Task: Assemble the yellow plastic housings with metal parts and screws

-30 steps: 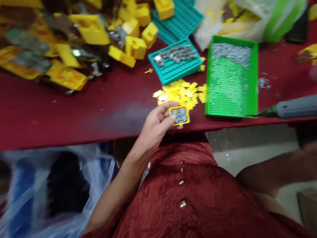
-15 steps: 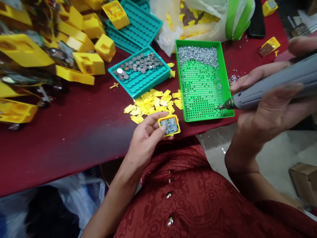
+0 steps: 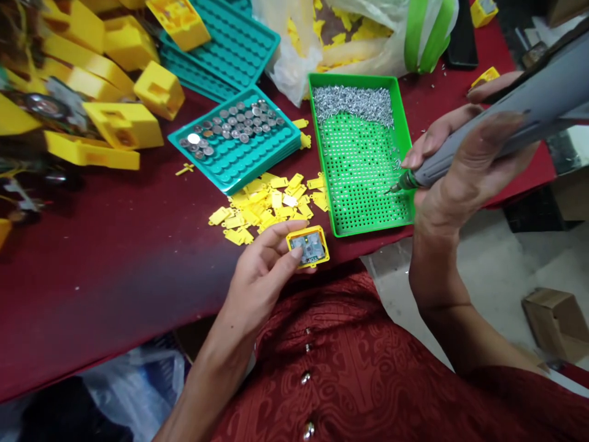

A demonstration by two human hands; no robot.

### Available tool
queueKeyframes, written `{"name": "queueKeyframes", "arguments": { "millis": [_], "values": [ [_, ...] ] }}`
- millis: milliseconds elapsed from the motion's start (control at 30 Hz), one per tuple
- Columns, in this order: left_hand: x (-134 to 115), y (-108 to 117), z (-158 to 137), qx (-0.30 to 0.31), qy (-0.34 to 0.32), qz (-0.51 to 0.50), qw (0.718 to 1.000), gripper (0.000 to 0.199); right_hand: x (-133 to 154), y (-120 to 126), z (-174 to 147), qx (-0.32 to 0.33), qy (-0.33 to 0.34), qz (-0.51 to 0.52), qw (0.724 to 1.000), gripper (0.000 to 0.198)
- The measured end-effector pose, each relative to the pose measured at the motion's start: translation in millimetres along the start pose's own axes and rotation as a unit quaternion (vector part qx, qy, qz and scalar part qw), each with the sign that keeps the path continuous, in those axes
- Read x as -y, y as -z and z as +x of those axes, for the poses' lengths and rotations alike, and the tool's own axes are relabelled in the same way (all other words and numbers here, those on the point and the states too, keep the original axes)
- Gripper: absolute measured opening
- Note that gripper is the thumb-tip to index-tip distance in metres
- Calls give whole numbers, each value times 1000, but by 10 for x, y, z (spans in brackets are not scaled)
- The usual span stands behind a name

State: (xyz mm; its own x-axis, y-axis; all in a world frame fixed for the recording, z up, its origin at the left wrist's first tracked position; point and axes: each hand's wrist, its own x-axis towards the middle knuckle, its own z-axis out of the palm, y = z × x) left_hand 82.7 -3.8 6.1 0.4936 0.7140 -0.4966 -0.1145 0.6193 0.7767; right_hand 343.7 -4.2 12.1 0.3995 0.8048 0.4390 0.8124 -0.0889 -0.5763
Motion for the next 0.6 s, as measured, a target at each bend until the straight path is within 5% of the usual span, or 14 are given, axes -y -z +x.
{"name": "queueKeyframes", "arguments": {
  "millis": [133,433,600],
  "values": [
    [16,20,0,-6,-1,-5,1000,50,-31,-67,-5,-162,-8,131,978,82],
    [-35,14,-12,-3,-13,7,1000,51,67,-94,15,-226,65,226,945,70],
    [-24,12,-16,-3,-16,-1,1000,49,86,-69,-31,-192,40,166,966,76]
  ]
}}
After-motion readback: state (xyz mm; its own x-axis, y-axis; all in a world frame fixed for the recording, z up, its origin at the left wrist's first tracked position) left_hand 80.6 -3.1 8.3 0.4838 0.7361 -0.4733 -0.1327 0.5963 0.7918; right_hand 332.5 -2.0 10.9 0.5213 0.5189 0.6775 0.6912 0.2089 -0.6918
